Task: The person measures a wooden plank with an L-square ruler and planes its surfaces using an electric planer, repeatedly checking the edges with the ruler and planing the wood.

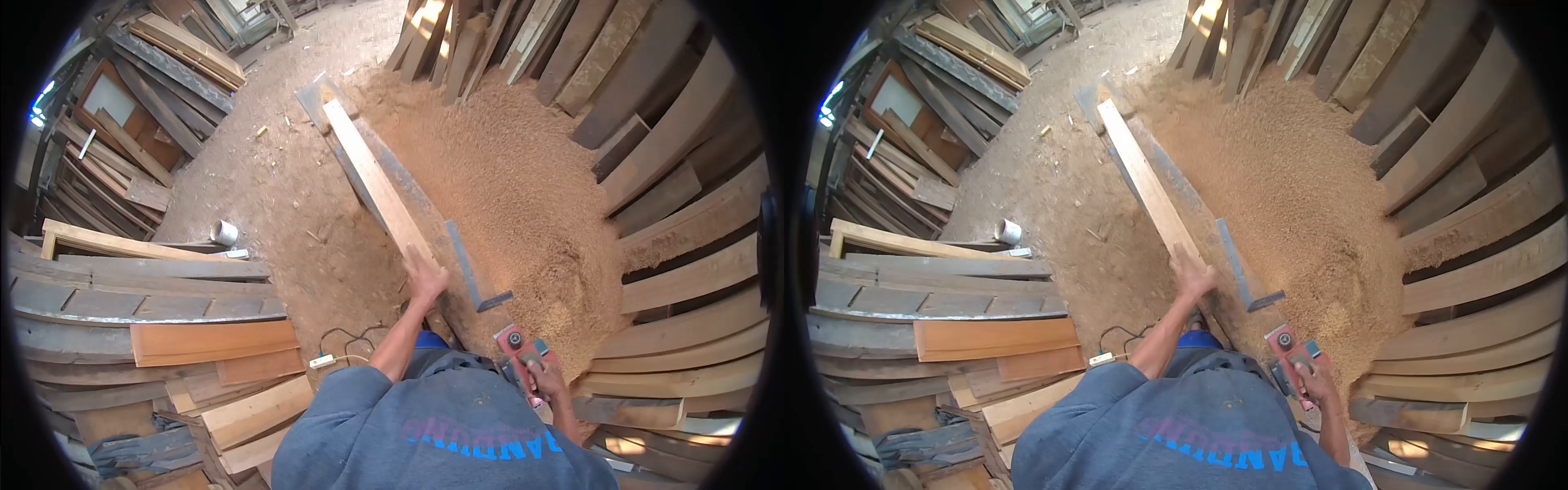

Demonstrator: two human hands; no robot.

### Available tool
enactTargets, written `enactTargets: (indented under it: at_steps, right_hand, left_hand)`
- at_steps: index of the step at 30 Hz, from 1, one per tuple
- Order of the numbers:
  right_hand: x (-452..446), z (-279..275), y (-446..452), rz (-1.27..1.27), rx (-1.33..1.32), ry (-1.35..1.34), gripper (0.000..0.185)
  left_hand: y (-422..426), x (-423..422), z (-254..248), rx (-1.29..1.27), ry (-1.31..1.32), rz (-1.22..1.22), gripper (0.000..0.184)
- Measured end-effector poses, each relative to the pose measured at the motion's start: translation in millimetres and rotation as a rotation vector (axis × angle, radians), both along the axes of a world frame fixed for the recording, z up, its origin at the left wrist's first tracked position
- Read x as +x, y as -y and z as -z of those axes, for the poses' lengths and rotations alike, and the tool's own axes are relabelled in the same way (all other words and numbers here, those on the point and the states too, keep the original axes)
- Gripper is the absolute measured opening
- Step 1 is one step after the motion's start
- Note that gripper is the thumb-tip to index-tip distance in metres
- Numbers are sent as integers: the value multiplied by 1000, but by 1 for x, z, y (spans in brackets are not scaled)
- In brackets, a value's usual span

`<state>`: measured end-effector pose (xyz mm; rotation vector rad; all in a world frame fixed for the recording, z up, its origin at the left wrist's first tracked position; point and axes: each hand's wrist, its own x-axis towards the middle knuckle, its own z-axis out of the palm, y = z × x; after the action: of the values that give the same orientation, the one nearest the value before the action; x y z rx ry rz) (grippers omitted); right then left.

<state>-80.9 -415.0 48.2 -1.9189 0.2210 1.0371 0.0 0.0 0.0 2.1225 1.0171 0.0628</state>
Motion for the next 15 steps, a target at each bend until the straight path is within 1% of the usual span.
enactTargets:
  at_steps: [2,3,4,5,8,11,14,15]
  right_hand:
    - [8,10,-14,-44,-62,29,38]
    - [-45,-8,14,-52,-70,-46,37]
    - [-48,12,7,-64,-46,-37,38]
    - [-45,21,16,-79,-54,-21,38]
    - [-33,60,46,-37,-44,-17,38]
    - [-37,44,23,86,82,-108,28]
    - [-39,38,24,88,84,-113,29]
    - [-37,35,24,55,61,-108,31]
  left_hand:
    - [-19,6,-2,-72,-13,-13,119]
    - [4,-50,-13,-54,-75,12,120]
    - [-12,-57,-8,-3,-53,33,121]
    - [-10,-58,3,18,-24,52,121]
    - [-8,-47,70,76,386,-25,120]
    - [-36,-66,99,-632,322,-332,112]
    - [-35,-70,81,-1014,455,-176,101]
    - [-35,-70,88,-1056,484,-163,97]
